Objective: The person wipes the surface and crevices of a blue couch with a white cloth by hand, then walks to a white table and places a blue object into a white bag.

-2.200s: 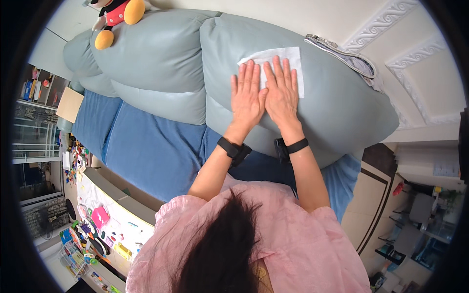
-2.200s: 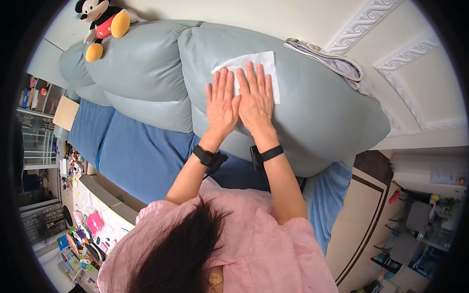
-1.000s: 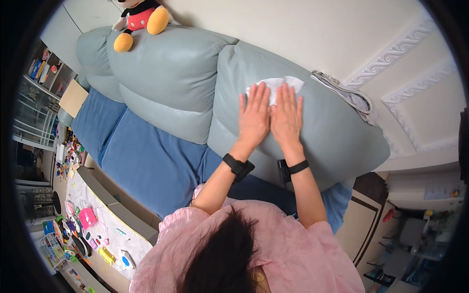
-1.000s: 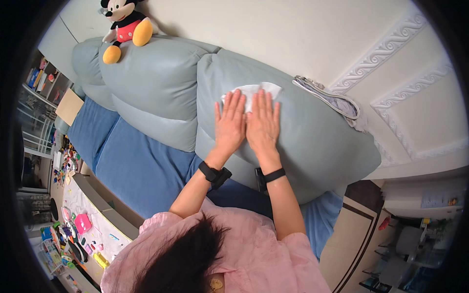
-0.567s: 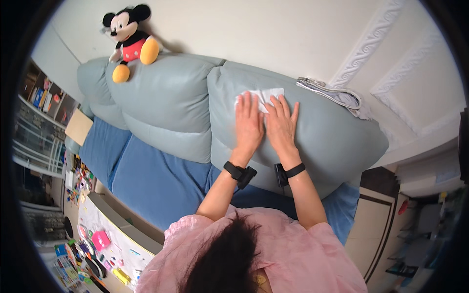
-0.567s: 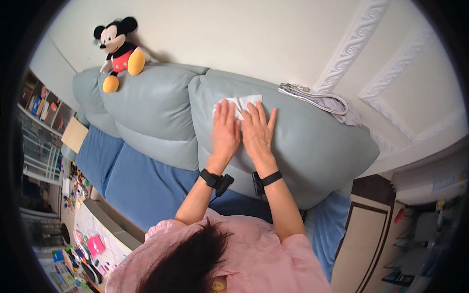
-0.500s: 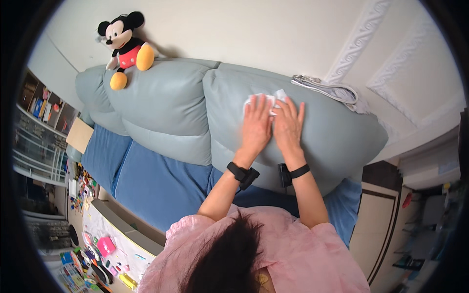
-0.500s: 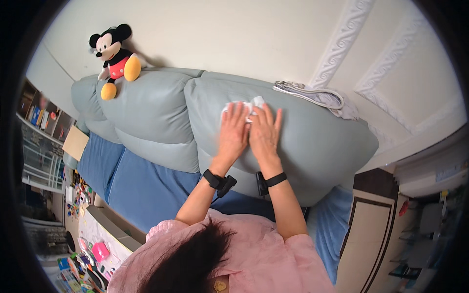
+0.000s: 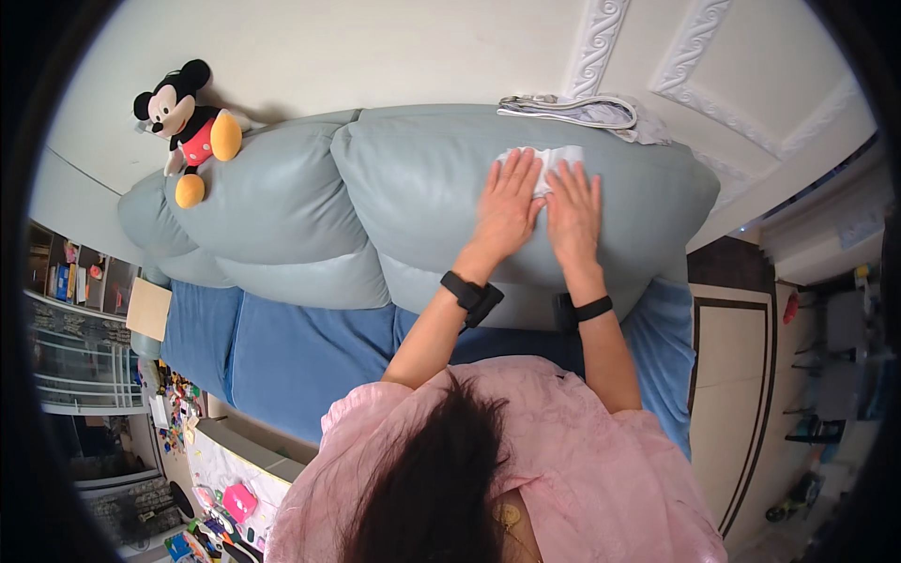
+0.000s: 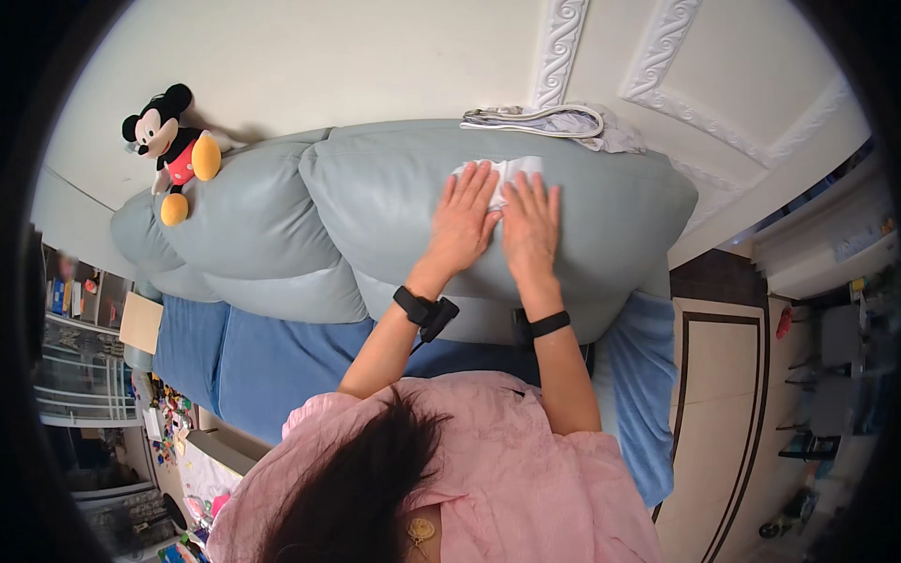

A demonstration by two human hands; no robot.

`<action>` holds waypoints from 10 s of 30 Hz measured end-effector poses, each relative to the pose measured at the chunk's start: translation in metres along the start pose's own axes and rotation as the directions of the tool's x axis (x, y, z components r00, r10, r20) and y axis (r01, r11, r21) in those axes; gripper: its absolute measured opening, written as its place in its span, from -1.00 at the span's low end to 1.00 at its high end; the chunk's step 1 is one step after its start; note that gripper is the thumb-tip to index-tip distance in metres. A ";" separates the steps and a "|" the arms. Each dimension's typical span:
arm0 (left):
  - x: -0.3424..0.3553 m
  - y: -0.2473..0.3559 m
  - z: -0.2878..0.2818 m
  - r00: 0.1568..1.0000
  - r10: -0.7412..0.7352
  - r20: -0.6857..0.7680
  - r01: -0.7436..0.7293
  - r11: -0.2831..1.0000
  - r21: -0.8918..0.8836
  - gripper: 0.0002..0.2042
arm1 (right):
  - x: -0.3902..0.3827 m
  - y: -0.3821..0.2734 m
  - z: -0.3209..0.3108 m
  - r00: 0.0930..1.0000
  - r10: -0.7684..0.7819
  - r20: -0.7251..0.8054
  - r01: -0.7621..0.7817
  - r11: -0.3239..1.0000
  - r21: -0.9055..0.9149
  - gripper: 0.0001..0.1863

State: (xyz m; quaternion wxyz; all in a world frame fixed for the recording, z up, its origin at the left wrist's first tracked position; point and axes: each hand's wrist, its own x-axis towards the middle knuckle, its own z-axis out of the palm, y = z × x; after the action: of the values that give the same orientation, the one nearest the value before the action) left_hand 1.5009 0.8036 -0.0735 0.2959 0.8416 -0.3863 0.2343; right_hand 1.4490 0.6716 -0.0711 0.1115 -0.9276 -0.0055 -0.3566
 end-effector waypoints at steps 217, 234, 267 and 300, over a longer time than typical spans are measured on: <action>-0.122 -0.175 -0.111 0.833 -0.548 -0.076 0.418 0.713 -0.563 -0.45 | 0.068 -0.235 0.118 0.841 0.134 0.525 -0.338 0.887 0.315 -0.53; -0.208 -0.202 -0.034 0.549 -0.836 -0.003 0.715 0.471 -0.517 -0.54 | 0.114 -0.232 0.108 0.936 0.276 0.219 -0.351 0.783 0.514 -0.67; -0.279 -0.333 -0.127 0.320 -0.539 0.779 -0.348 -0.832 -0.433 -0.63 | 0.105 -0.218 0.124 0.889 0.282 0.360 -0.451 0.673 0.586 -0.68; -0.204 -0.241 -0.135 0.202 -0.922 -0.331 0.677 0.375 -0.633 -0.40 | 0.104 -0.199 0.167 0.895 0.197 0.400 -0.431 0.614 0.661 -0.70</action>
State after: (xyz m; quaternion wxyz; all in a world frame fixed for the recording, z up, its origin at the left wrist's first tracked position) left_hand 1.5479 1.1264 -0.1798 0.6298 0.7066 0.2146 0.2409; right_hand 1.6187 0.8941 -0.0818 0.5342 -0.8303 -0.0003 -0.1591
